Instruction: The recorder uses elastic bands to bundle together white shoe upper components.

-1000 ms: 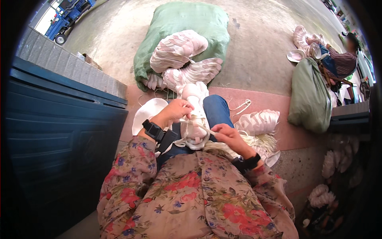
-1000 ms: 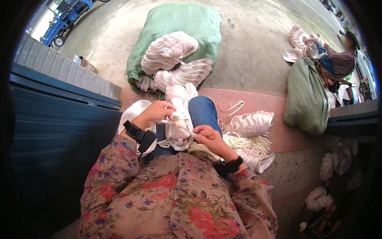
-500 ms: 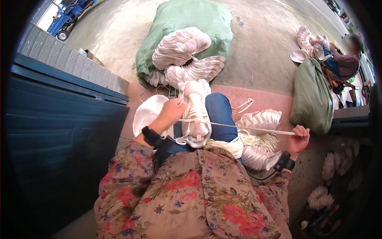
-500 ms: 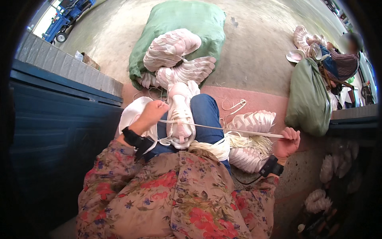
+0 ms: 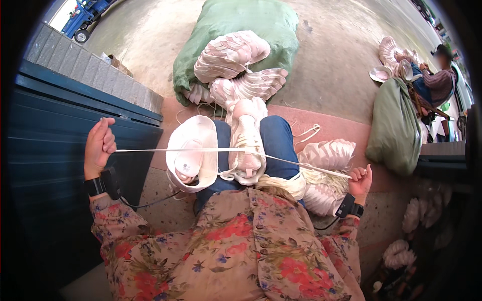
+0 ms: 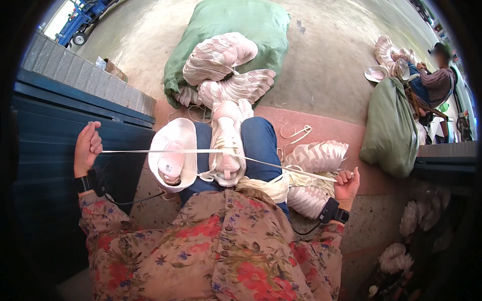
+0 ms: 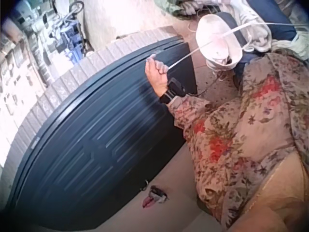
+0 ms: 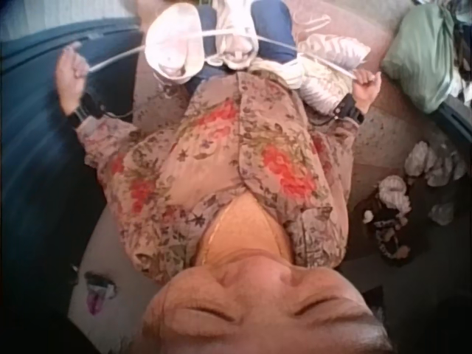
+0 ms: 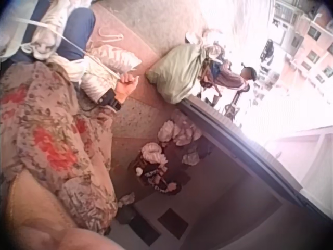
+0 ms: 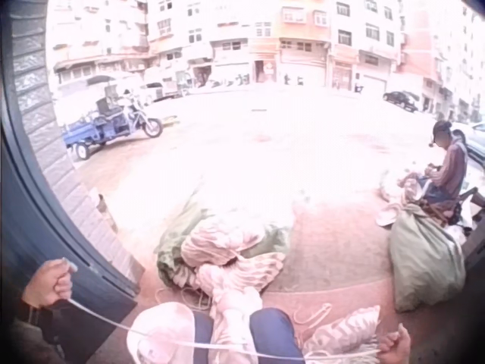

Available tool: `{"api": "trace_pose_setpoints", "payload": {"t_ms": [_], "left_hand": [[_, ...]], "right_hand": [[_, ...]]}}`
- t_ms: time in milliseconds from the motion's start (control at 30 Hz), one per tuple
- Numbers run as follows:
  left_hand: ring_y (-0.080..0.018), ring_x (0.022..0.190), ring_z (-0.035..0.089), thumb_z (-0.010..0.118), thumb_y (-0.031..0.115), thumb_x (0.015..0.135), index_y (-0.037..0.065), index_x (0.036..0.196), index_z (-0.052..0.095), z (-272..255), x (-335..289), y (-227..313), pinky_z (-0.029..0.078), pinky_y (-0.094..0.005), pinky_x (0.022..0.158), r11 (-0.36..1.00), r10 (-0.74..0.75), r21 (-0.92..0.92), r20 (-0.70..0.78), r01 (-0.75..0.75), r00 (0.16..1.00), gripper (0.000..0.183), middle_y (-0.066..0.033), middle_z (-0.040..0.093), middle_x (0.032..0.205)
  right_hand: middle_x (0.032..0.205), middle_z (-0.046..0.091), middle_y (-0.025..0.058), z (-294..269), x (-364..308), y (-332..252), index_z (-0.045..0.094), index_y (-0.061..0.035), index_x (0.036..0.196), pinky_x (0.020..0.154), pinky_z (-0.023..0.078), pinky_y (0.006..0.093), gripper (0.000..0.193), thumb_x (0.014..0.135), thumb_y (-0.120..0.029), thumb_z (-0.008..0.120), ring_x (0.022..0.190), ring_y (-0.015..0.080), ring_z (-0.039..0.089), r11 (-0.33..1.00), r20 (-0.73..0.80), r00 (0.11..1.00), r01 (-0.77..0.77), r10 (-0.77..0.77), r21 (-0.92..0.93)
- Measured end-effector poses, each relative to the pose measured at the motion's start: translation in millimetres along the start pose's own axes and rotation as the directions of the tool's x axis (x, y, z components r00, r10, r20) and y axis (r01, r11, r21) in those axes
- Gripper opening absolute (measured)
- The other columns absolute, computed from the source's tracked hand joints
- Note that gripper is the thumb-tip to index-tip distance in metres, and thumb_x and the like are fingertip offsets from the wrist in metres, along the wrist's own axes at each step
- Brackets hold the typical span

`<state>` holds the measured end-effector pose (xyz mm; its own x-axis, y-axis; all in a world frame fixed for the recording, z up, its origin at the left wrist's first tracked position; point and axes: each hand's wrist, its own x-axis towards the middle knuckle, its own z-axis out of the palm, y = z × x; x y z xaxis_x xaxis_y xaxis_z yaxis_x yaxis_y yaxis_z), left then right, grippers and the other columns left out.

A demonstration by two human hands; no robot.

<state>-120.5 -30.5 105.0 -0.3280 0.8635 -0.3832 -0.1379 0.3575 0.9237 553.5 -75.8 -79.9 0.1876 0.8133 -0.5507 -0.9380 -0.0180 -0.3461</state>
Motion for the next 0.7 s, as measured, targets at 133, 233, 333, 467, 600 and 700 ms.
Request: {"api": "trace_pose_setpoints", "payload": {"t_ms": [133, 233, 333, 467, 600, 700], "left_hand": [[-0.0006, 0.037, 0.024, 0.046, 0.028, 0.091, 0.006, 0.093, 0.049, 2.5, 0.1, 1.1, 0.021, -0.0168, 0.033, 0.998, 0.058, 0.030, -0.067, -0.056, 0.996, 0.022, 0.0077, 0.028, 0.049], [-0.0001, 0.038, 0.023, 0.048, 0.028, 0.090, 0.006, 0.094, 0.050, 11.3, 5.9, 1.8, 0.019, -0.0170, 0.034, 0.982, 0.155, 0.139, -0.189, -0.130, 0.970, 0.023, 0.0085, 0.026, 0.050], [0.0002, 0.040, 0.022, 0.051, 0.028, 0.088, 0.005, 0.094, 0.053, 7.4, 11.8, -0.8, 0.019, -0.0168, 0.035, 0.961, 0.258, 0.171, -0.268, -0.218, 0.928, 0.024, 0.0091, 0.026, 0.051], [-0.0003, 0.046, 0.029, 0.051, 0.030, 0.086, 0.017, 0.078, 0.051, 47.2, 21.0, -24.2, 0.022, -0.0171, 0.036, 0.897, 0.136, 0.439, -0.162, -0.052, 0.977, 0.015, 0.0086, 0.035, 0.059], [-0.0055, 0.057, 0.043, 0.045, 0.011, 0.085, 0.004, 0.099, 0.053, 118.5, 18.5, -96.3, 0.036, -0.0191, 0.048, 0.801, 0.051, 0.542, 0.362, -0.255, 0.931, 0.018, 0.0028, 0.048, 0.068], [-0.0070, 0.059, 0.050, 0.046, 0.012, 0.085, 0.002, 0.096, 0.054, 180.7, -0.3, -116.3, 0.040, -0.0213, 0.048, 0.782, -0.138, 0.575, 0.536, -0.240, 0.833, 0.017, -0.0018, 0.053, 0.068]], "right_hand": [[0.053, 0.034, -0.0024, 4.5, 3.5, 2.2, 0.039, -0.0110, 0.057, 0.039, 0.024, 0.0232, 0.036, 0.087, -0.028, 0.051, 0.046, 0.0090, 0.030, 0.994, -0.115, 0.993, 0.020, -0.032, -0.107], [0.052, 0.032, -0.0032, 8.6, 13.5, 4.4, 0.039, -0.0129, 0.058, 0.037, 0.023, 0.0219, 0.035, 0.087, -0.029, 0.051, 0.044, 0.0080, 0.029, 0.956, -0.132, 0.986, 0.058, -0.100, -0.289], [0.052, 0.032, -0.0039, 16.2, 20.2, 1.7, 0.040, -0.0145, 0.060, 0.035, 0.022, 0.0208, 0.033, 0.087, -0.030, 0.051, 0.043, 0.0071, 0.028, 0.902, -0.127, 0.973, 0.124, -0.192, -0.413], [0.051, 0.031, -0.0042, 49.4, 28.0, 23.0, 0.039, -0.0147, 0.063, 0.034, 0.021, 0.0207, 0.031, 0.087, -0.031, 0.049, 0.041, 0.0064, 0.028, 0.689, -0.148, 0.923, 0.153, -0.356, -0.708], [0.061, 0.040, -0.0055, 91.3, 29.7, 105.2, 0.053, -0.0122, 0.101, 0.041, 0.030, 0.0170, 0.020, 0.082, -0.016, 0.054, 0.050, 0.0028, 0.036, 0.138, 0.138, 0.980, 0.158, -0.144, -0.978], [0.077, 0.054, 0.0026, 100.9, 16.4, 169.9, 0.052, -0.0074, 0.105, 0.053, 0.043, 0.0291, 0.034, 0.072, -0.009, 0.058, 0.060, 0.0149, 0.052, -0.167, 0.440, 0.849, 0.499, 0.294, -0.851]]}}
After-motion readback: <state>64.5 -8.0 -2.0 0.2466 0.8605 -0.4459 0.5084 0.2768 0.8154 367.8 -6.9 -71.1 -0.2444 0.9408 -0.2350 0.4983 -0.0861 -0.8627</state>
